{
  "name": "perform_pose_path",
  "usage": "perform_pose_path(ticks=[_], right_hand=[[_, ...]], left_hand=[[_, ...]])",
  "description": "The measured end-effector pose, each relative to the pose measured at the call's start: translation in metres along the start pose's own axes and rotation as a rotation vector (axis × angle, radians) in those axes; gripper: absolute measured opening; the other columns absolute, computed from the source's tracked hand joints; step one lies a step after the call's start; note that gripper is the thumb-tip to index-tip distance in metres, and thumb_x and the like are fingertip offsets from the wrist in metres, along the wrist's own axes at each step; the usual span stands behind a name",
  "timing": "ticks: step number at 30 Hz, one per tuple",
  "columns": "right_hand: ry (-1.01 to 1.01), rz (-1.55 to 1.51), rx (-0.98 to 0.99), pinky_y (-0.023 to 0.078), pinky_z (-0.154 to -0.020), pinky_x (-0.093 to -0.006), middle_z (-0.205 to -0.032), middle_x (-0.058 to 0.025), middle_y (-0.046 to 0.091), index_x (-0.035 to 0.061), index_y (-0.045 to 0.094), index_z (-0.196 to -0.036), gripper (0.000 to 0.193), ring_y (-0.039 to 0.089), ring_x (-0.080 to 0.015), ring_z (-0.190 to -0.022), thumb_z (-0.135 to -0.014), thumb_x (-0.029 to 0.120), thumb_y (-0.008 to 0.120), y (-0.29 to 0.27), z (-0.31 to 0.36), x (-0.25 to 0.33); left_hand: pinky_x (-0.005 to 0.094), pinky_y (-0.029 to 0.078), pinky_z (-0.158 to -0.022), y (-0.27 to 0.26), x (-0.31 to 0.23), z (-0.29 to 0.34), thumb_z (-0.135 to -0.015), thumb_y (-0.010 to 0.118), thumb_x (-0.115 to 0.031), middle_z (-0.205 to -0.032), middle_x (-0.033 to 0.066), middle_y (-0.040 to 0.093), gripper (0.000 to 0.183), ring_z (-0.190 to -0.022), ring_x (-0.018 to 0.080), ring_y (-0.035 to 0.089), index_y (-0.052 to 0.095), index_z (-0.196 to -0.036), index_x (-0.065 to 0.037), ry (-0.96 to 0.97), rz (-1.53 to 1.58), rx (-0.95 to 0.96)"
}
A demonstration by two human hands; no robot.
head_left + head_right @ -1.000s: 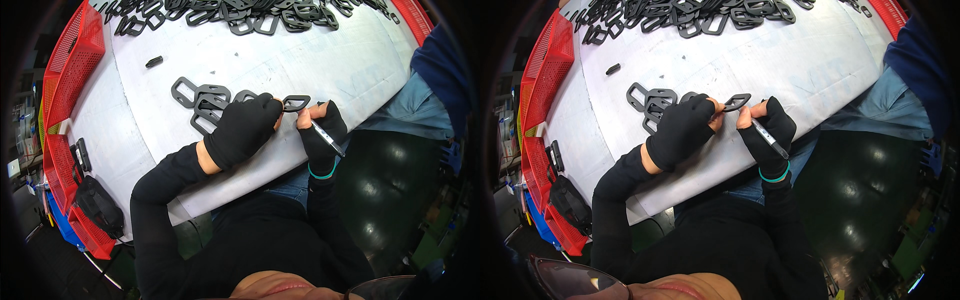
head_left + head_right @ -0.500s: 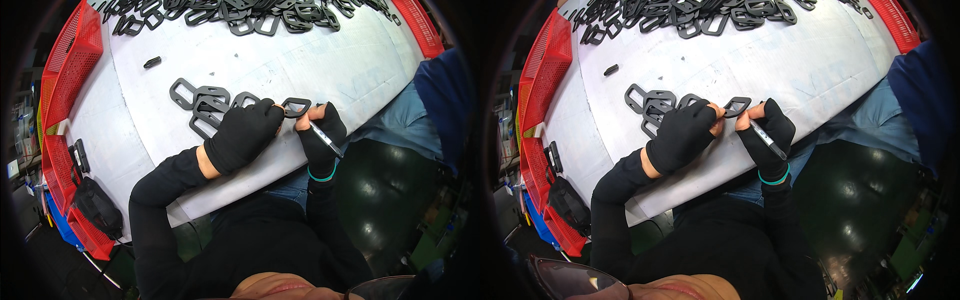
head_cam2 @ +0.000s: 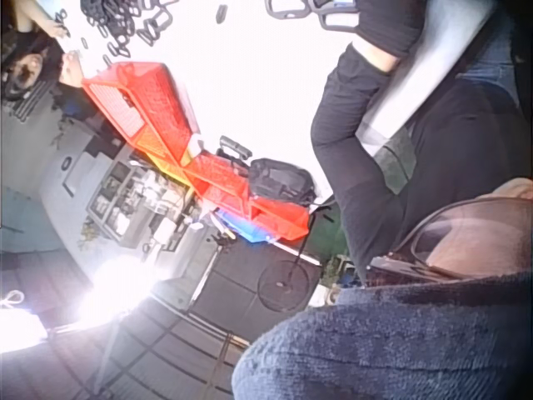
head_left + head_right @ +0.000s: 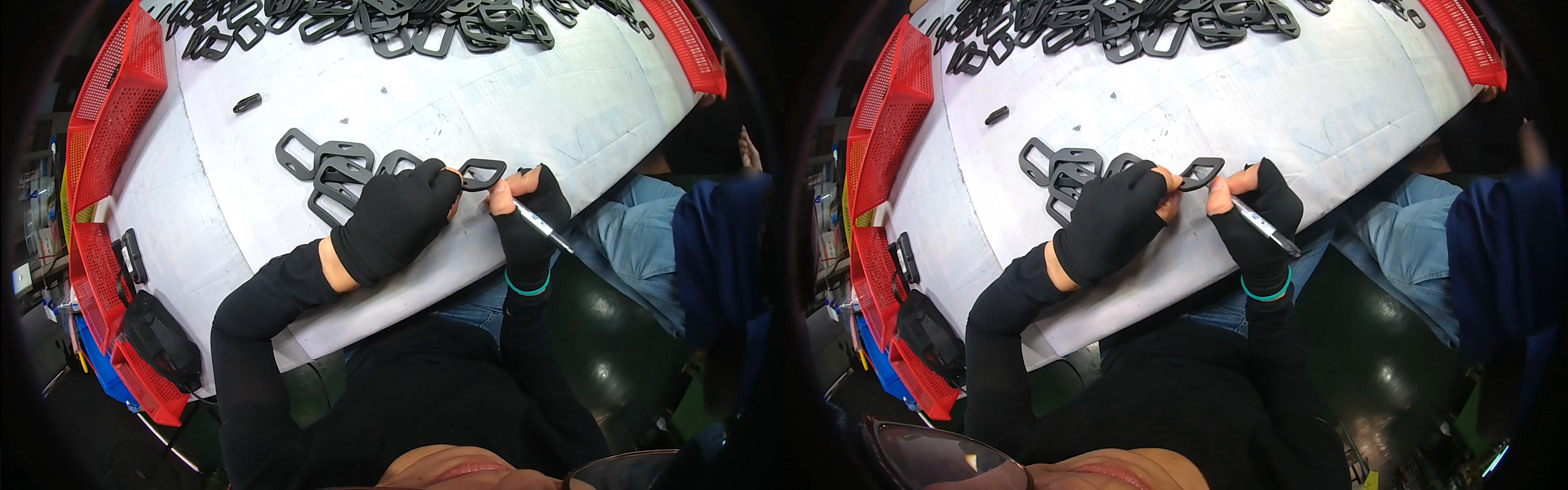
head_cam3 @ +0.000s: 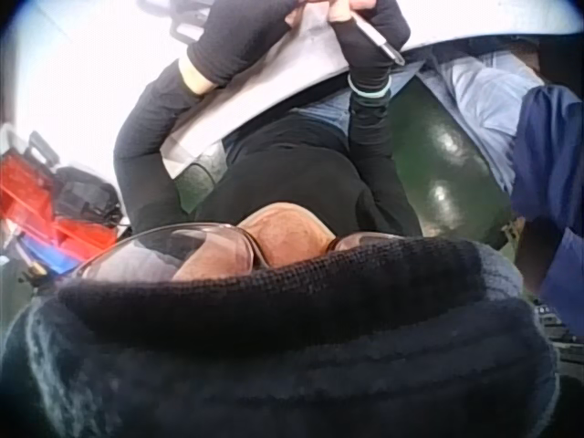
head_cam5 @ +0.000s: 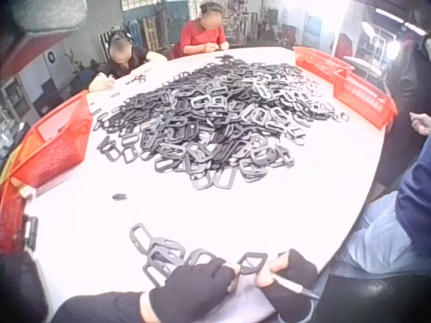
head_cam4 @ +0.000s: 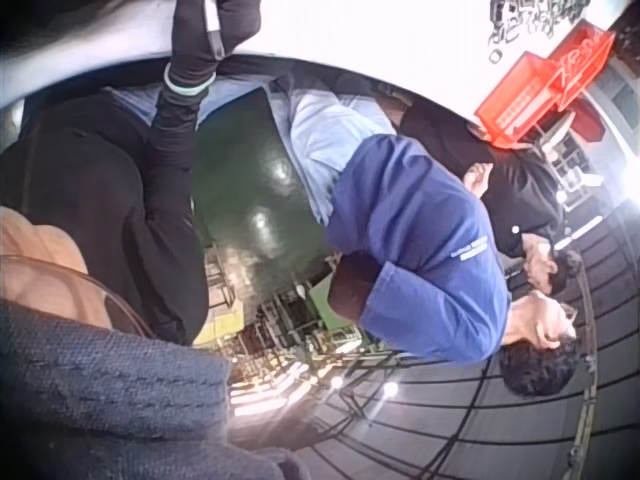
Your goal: The person uses a black marker to draw small lines on black plastic buckles gathered on a table. The person handles each buckle individually from a large pile, marks it, and places it into a smaller group.
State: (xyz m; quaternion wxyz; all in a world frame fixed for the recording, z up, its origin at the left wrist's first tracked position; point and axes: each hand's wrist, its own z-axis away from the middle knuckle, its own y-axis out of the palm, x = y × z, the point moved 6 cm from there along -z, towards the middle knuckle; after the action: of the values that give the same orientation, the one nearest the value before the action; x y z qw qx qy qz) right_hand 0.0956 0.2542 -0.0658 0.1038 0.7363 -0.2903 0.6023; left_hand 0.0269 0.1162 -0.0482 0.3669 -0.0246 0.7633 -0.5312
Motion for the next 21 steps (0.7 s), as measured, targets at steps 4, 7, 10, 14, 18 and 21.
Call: perform_pose_path(ticks=[4,7,10,14,18,21], right_hand=[[0.038,-0.142,-0.020,0.041,-0.052,-0.0209,-0.061,-0.0021,0.052,0.0020,0.049,-0.072,0.018,0.049,-0.0074,-0.053,-0.076,0.002,0.066,-0.007,-0.002,-0.009],[0.149,-0.371,-0.065,0.044,-0.054,-0.0233,-0.061,-0.0054,0.053,0.0028,0.043,-0.072,0.020,0.053,-0.0107,-0.054,-0.078,0.003,0.063,-0.007,-0.004,-0.007],[0.145,-0.343,-0.057,0.044,-0.055,-0.0240,-0.060,-0.0066,0.054,0.0035,0.043,-0.072,0.020,0.054,-0.0117,-0.054,-0.079,0.003,0.061,-0.011,-0.005,-0.009],[0.155,-0.336,-0.034,0.044,-0.056,-0.0245,-0.061,-0.0064,0.054,0.0038,0.043,-0.073,0.019,0.055,-0.0123,-0.055,-0.079,0.003,0.061,-0.007,-0.003,-0.006],[0.163,-0.271,-0.072,0.050,-0.057,-0.0259,-0.059,-0.0029,0.044,0.0073,0.040,-0.071,0.021,0.042,-0.0086,-0.051,-0.081,0.008,0.059,-0.006,-0.002,-0.004],[0.163,-0.268,-0.067,0.050,-0.058,-0.0273,-0.060,-0.0032,0.044,0.0069,0.041,-0.072,0.022,0.042,-0.0085,-0.052,-0.081,0.009,0.061,-0.005,-0.002,-0.007]], left_hand=[[0.0262,0.044,-0.049,-0.022,0.006,-0.010,-0.077,0.068,-0.012,-0.069,0.0042,0.061,0.014,-0.056,0.0142,0.058,0.062,-0.088,-0.005,-0.089,0.232,-0.071],[0.0187,0.038,-0.046,-0.039,0.036,-0.017,-0.078,0.068,-0.012,-0.062,-0.0016,0.058,0.014,-0.052,0.0025,0.050,0.063,-0.086,-0.002,-0.306,0.557,-0.020],[0.0173,0.038,-0.045,-0.072,0.056,-0.022,-0.080,0.067,-0.015,-0.065,-0.0011,0.060,0.015,-0.051,0.0025,0.050,0.063,-0.085,-0.002,-0.471,0.695,0.188],[0.0185,0.043,-0.050,-0.094,0.082,0.000,-0.077,0.068,-0.015,-0.067,0.0017,0.062,0.018,-0.056,0.0058,0.054,0.064,-0.087,-0.001,-0.337,0.454,0.567],[0.0215,0.047,-0.051,-0.103,0.102,0.009,-0.077,0.068,-0.018,-0.074,0.0083,0.066,0.026,-0.053,0.0102,0.057,0.067,-0.094,0.002,-0.258,0.348,0.485],[0.0218,0.049,-0.056,-0.131,0.121,0.012,-0.083,0.065,-0.021,-0.081,0.0074,0.066,0.029,-0.061,0.0104,0.060,0.065,-0.106,-0.003,-0.351,0.155,0.246]])
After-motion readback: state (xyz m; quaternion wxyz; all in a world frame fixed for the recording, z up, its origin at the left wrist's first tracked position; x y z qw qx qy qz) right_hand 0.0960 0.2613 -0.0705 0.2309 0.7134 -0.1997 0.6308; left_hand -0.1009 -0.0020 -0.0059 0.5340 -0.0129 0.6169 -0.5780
